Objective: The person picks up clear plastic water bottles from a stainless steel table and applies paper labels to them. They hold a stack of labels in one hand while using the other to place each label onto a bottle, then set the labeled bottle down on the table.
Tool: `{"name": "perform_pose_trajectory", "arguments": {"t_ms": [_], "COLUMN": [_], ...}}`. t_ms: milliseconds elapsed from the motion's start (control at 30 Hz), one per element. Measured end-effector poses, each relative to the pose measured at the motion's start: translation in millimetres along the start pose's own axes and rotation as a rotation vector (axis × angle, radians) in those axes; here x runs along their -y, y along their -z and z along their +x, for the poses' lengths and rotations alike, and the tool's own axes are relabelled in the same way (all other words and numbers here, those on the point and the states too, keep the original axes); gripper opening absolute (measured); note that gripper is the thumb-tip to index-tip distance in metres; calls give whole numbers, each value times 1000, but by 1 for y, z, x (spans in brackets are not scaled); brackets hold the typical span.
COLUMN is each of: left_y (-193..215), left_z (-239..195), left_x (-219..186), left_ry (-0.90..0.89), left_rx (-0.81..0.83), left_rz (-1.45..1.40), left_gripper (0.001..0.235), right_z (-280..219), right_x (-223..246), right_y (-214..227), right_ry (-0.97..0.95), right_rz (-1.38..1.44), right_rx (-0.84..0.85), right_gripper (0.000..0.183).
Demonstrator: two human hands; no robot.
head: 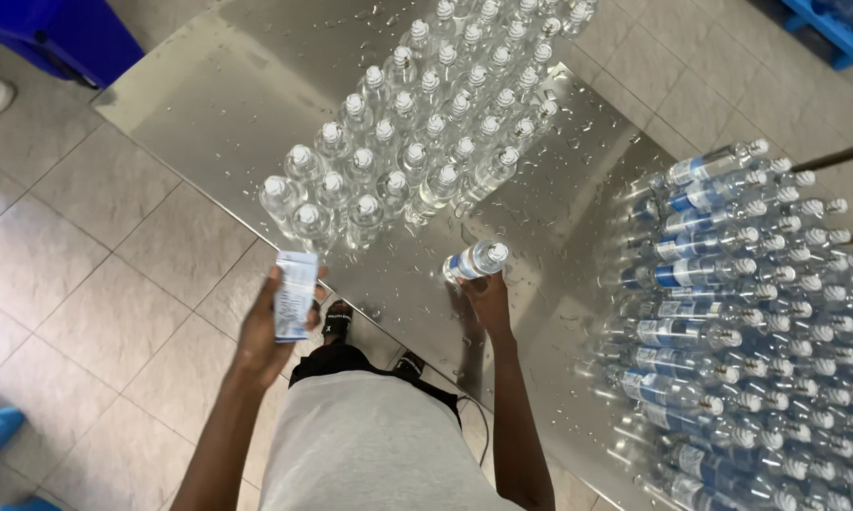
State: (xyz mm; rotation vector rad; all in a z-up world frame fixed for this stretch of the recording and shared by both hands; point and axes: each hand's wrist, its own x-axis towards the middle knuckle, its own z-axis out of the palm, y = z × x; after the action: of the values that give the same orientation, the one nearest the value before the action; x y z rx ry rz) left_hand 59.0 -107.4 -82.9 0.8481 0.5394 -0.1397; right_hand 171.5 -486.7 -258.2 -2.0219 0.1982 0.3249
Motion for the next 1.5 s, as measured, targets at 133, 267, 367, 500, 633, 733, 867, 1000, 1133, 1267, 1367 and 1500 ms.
{"name": "perform_pose_trajectory", "arguments": {"t_ms": [133, 267, 367, 500, 633, 733, 867, 1000, 1133, 1267, 1367, 1500], "left_y": [3, -14, -22, -35, -42, -76, -99, -110, -135, -149, -164, -178], "left_z": [19, 24, 26, 20, 20, 8, 3, 4, 1, -3, -5, -10], "left_x": [17, 5, -8, -18, 5, 9, 33, 60, 79, 104, 119, 130], "left_ry": [172, 280, 329, 357, 423, 527, 564, 564, 589, 609, 625, 642], "left_rx": [76, 162, 203, 235, 315, 247, 251, 284, 297, 360, 393, 356], "left_rz": [49, 129, 173, 226, 254, 335, 328, 326, 338, 354, 388, 364], "left_gripper": [70, 72, 71, 71, 74, 71, 58, 60, 53, 57, 66, 58], "right_z": [4, 9, 2, -25, -25, -55, -119, -177, -220, -249, -258, -263], "right_x": [-24, -51, -25, 40, 25, 33, 25, -36, -92, -132, -137, -224], "right_y": [-9, -11, -13, -21, -36, -25, 19, 85, 157, 217, 239, 230], "right_ry": [-66, -65, 19, 222, 289, 141, -59, -198, -413, -365, -357, -292], "right_rz": [-7, 3, 37, 180, 104, 139, 88, 21, 87, 130, 171, 122], "right_rx": [-35, -83, -142, -352, -586, -679, -833, -1086, -1233, -1344, -1311, -1224], "right_gripper": [103, 107, 106, 117, 104, 82, 82, 93, 110, 103, 111, 120]}}
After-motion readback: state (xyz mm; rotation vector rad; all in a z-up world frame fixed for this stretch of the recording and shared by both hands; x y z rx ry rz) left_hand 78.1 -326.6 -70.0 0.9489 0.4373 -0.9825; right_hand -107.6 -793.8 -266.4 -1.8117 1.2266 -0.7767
